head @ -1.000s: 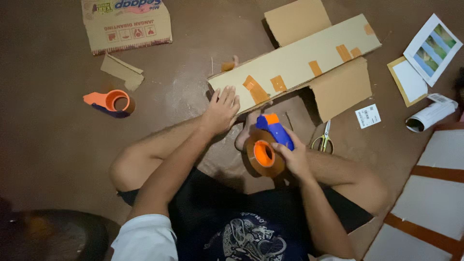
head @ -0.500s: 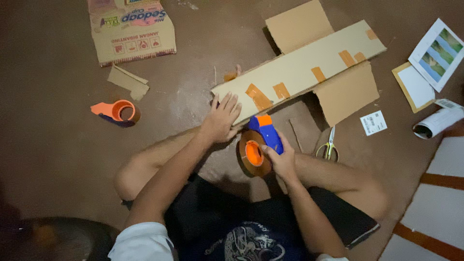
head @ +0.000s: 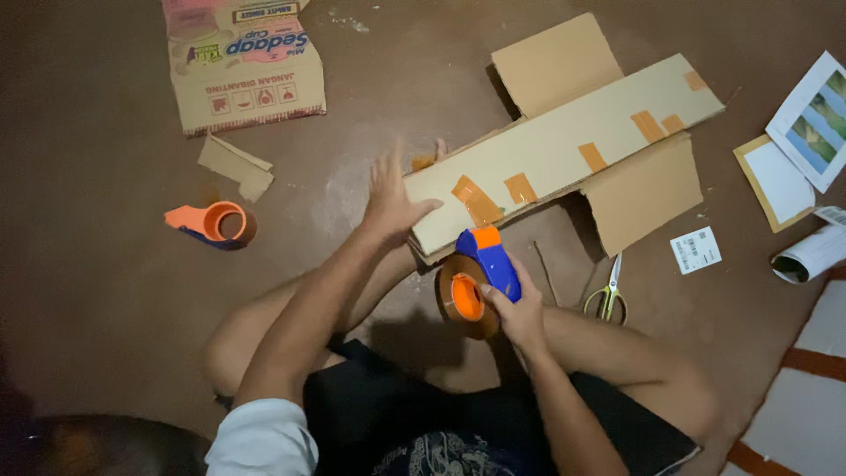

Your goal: The person cuts a piece of cardboard with scissors, then folds and tapes the edges to form a box-like structure. They use a tape dispenser to secure the flaps and adjust the cardboard pieces while sitting on the floor.

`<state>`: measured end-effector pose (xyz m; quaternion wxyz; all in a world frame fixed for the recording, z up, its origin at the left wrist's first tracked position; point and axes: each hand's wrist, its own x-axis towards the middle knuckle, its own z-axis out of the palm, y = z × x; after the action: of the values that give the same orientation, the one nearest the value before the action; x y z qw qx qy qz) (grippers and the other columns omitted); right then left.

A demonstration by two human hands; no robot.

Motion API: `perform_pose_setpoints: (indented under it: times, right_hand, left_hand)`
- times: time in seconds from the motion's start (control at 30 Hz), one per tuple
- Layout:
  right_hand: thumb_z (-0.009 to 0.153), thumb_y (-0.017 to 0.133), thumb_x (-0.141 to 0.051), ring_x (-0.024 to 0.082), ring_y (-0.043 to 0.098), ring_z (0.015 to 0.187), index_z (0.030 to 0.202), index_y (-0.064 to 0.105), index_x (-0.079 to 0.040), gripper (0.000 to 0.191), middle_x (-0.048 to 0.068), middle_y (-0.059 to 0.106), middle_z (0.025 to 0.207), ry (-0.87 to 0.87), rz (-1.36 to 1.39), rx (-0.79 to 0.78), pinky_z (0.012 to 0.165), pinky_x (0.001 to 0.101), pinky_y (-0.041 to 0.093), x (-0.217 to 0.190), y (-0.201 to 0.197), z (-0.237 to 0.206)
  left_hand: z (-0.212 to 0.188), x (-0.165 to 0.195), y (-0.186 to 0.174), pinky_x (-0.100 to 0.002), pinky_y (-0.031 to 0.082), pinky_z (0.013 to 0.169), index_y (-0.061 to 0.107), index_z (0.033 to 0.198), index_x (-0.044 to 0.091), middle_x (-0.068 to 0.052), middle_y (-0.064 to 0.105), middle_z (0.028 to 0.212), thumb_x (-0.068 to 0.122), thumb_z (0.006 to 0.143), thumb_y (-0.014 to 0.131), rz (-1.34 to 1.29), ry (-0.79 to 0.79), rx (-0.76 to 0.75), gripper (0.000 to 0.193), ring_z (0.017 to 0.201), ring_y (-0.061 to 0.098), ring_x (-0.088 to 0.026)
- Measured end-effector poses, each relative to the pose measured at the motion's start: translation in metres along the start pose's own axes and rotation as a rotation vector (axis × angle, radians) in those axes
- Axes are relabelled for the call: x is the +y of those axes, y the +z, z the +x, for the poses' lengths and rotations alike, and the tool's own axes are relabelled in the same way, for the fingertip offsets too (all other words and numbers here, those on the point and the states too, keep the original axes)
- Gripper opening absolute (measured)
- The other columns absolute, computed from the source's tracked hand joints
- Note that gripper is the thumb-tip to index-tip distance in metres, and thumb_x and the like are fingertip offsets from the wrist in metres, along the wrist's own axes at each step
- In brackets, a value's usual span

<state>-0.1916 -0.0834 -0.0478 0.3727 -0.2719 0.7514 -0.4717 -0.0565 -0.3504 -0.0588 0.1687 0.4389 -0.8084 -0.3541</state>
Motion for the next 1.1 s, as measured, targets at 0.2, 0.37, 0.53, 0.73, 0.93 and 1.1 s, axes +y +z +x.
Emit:
perform_pose_setpoints:
  times: [0.2, 0.37, 0.53, 0.73, 0.93, 1.1]
  right_hand:
    - [0.082, 0.077, -0.012, 0.019, 0.064, 0.112, 0.144, 0.052, 0.005, 0.069, 0.014, 0.067, 0.128, -0.086, 0.096, -0.012, 0.099, 0.0326, 0.051, -0.002, -0.002, 0.000]
    - [0.082, 0.078, -0.014, 0.018, 0.065, 0.108, 0.145, 0.052, 0.004, 0.071, 0.013, 0.069, 0.124, -0.032, 0.069, -0.023, 0.097, 0.0320, 0.052, -0.003, -0.003, 0.003]
    - [0.082, 0.078, -0.012, 0.016, 0.066, 0.105, 0.145, 0.051, 0.003, 0.071, 0.012, 0.069, 0.121, -0.005, 0.153, -0.023, 0.095, 0.0307, 0.053, -0.001, -0.001, 0.001]
    - [0.084, 0.077, -0.012, 0.016, 0.065, 0.108, 0.145, 0.052, 0.004, 0.067, 0.012, 0.068, 0.124, -0.078, 0.114, -0.024, 0.096, 0.0304, 0.053, -0.001, 0.000, -0.002]
    - [0.081, 0.077, -0.012, 0.018, 0.065, 0.111, 0.145, 0.052, 0.003, 0.070, 0.013, 0.068, 0.126, -0.024, 0.113, -0.006, 0.098, 0.0315, 0.052, -0.006, -0.010, -0.015]
    - [0.081, 0.078, -0.013, 0.020, 0.061, 0.119, 0.146, 0.052, 0.002, 0.072, 0.014, 0.063, 0.134, -0.050, 0.101, 0.015, 0.104, 0.0333, 0.048, -0.003, -0.031, -0.029]
  left_hand:
    - [0.017, 0.000, -0.015, -0.035, 0.053, 0.101, 0.068, 0.132, 0.007, -0.015, 0.074, 0.125, 0.045, 0.062, 0.090, -0.370, -0.156, -0.289, 0.082, 0.117, 0.071, -0.024]
    - [0.011, -0.005, -0.011, -0.040, 0.050, 0.103, 0.068, 0.136, 0.014, -0.017, 0.066, 0.134, 0.053, 0.074, 0.083, -0.124, -0.012, -0.253, 0.075, 0.122, 0.064, -0.029]
    - [0.011, -0.014, -0.005, -0.045, 0.041, 0.114, 0.066, 0.138, 0.011, -0.018, 0.056, 0.149, 0.051, 0.093, 0.067, -0.036, 0.327, -0.203, 0.060, 0.137, 0.052, -0.035]
    - [0.009, -0.007, 0.008, -0.058, 0.022, 0.120, 0.069, 0.135, 0.013, -0.005, 0.054, 0.151, 0.040, 0.101, 0.062, 0.210, 0.488, -0.222, 0.044, 0.142, 0.046, -0.025]
    - [-0.014, -0.001, 0.001, -0.052, 0.030, 0.122, 0.076, 0.122, 0.013, -0.004, 0.071, 0.130, 0.029, 0.095, 0.069, -0.004, 0.452, -0.160, 0.033, 0.137, 0.054, -0.026]
    - [-0.050, 0.002, -0.010, -0.048, 0.038, 0.115, 0.077, 0.116, 0.008, -0.014, 0.073, 0.125, 0.023, 0.096, 0.070, -0.190, 0.388, -0.079, 0.026, 0.135, 0.057, -0.031]
